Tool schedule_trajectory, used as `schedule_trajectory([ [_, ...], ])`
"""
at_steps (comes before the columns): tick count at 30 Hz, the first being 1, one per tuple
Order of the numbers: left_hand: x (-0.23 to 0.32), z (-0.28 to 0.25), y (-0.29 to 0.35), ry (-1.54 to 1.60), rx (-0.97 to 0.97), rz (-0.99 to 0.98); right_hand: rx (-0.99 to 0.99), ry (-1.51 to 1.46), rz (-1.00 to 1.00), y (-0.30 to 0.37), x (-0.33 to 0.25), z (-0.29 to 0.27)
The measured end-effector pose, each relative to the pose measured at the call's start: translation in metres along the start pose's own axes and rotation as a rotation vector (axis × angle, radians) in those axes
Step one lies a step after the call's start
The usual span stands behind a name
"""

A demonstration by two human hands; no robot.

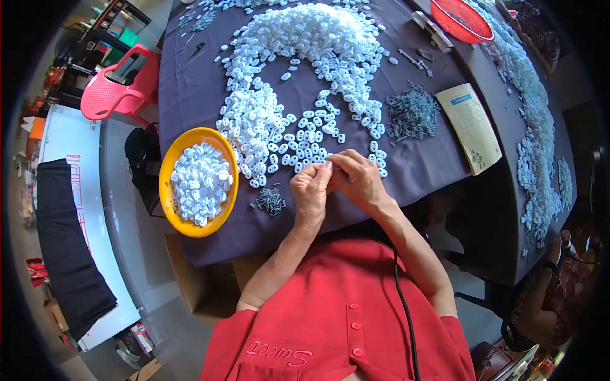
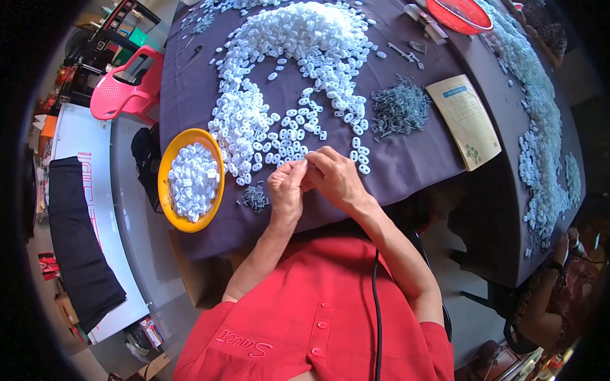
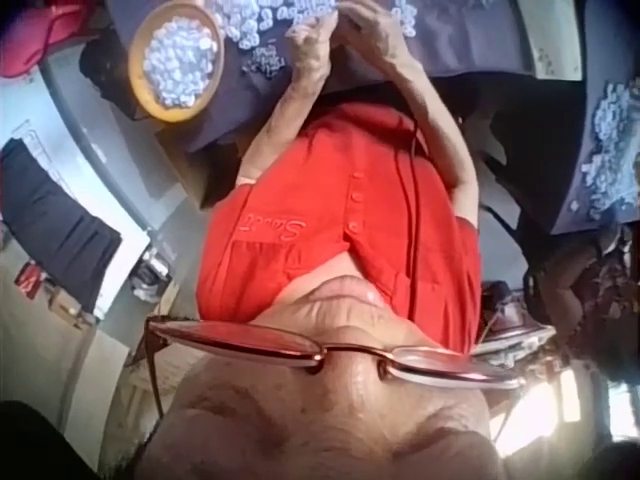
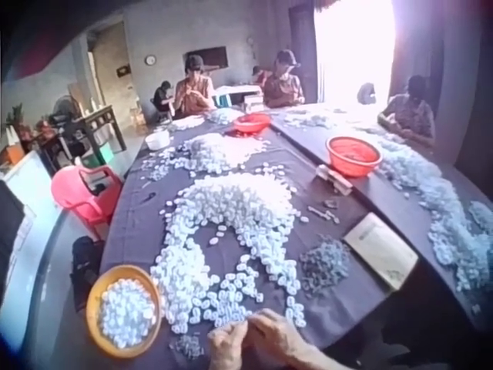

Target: The person assembles small plastic parts together by hand and places the assembled components into a yellow plate.

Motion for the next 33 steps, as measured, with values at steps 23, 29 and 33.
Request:
schedule_trajectory([
  [23,0.185,-0.151,0.032,-1.558,0.686,0.217,-0.042,0.625,0.263,0.013,0.066,-0.076],
  [29,0.141,-0.046,0.002,-1.231,0.287,0.456,0.112,0.521,0.219,0.017,0.070,-0.077],
  [33,0.088,0.008,-0.024,-1.271,0.028,0.545,0.238,0.419,0.156,0.023,0.068,-0.084],
])
Point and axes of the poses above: each hand's wrist, its own y-axis away from the middle knuckle, its own z-axis out of the palm, x = y × z, the point moved 7 cm from there along -y, towards the middle knuckle, and after that the axes turned 7 degrees about -x, right-handed, at the moved point
